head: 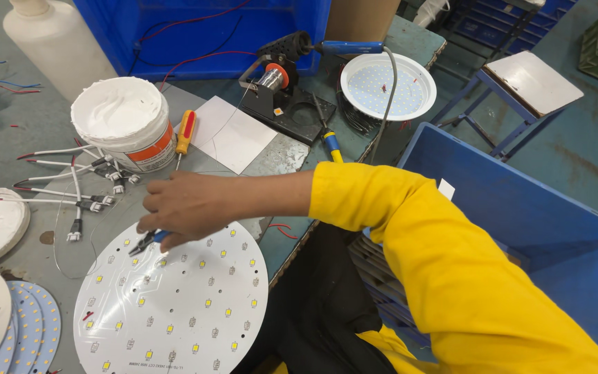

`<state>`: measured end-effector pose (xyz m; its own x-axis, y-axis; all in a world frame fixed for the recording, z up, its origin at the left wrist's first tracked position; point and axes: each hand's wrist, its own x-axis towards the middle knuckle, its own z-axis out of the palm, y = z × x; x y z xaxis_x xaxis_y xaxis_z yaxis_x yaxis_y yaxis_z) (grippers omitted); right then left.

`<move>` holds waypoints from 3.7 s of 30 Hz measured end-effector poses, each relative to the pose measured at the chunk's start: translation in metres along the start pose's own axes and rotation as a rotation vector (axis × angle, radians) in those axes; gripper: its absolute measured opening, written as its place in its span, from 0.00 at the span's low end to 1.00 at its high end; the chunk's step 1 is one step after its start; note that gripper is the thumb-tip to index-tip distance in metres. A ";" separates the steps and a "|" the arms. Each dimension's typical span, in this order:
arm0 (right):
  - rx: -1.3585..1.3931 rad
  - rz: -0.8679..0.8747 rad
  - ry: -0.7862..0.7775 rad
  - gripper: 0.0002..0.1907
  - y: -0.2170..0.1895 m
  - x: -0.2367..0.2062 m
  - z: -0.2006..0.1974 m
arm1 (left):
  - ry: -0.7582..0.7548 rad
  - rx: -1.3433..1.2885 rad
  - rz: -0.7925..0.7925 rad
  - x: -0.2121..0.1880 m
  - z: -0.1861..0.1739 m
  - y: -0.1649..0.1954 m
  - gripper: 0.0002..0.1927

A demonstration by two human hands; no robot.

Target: The person solders wires onto round LED light panel boards at a workbench. They hold a soldering iron, apply solder to connection points on the boards, use pliers to trim or position wires, and set finished boards aside while taking new boards from a stack.

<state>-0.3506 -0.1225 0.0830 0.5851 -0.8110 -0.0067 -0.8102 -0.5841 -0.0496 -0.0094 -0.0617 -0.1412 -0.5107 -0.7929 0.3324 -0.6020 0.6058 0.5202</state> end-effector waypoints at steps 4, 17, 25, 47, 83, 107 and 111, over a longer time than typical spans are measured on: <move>-0.053 -0.062 0.070 0.25 -0.021 -0.020 -0.003 | 0.006 0.005 0.000 -0.007 0.002 -0.001 0.05; -0.271 -0.212 0.090 0.27 -0.076 -0.041 -0.008 | 0.127 -0.111 0.083 -0.031 -0.070 0.073 0.05; -0.325 -0.360 -0.032 0.28 -0.113 -0.026 -0.034 | 0.187 -0.064 0.057 -0.010 -0.096 0.109 0.05; -0.515 -0.457 -0.167 0.25 -0.151 0.008 -0.038 | 0.261 -0.085 0.095 -0.015 -0.094 0.098 0.06; -0.180 -0.102 0.128 0.19 0.001 0.059 0.025 | 0.246 -0.103 0.067 -0.008 -0.095 0.109 0.04; 0.537 0.405 0.506 0.59 0.047 -0.130 0.078 | 0.410 -0.028 0.011 0.024 -0.083 0.160 0.07; 0.675 0.356 0.667 0.57 0.003 -0.140 0.082 | 0.435 -0.119 0.044 0.044 -0.065 0.187 0.06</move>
<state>-0.4315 -0.0079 0.0023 0.0070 -0.9086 0.4177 -0.6227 -0.3307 -0.7091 -0.1048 0.0130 0.0217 -0.2133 -0.7356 0.6430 -0.4978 0.6481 0.5763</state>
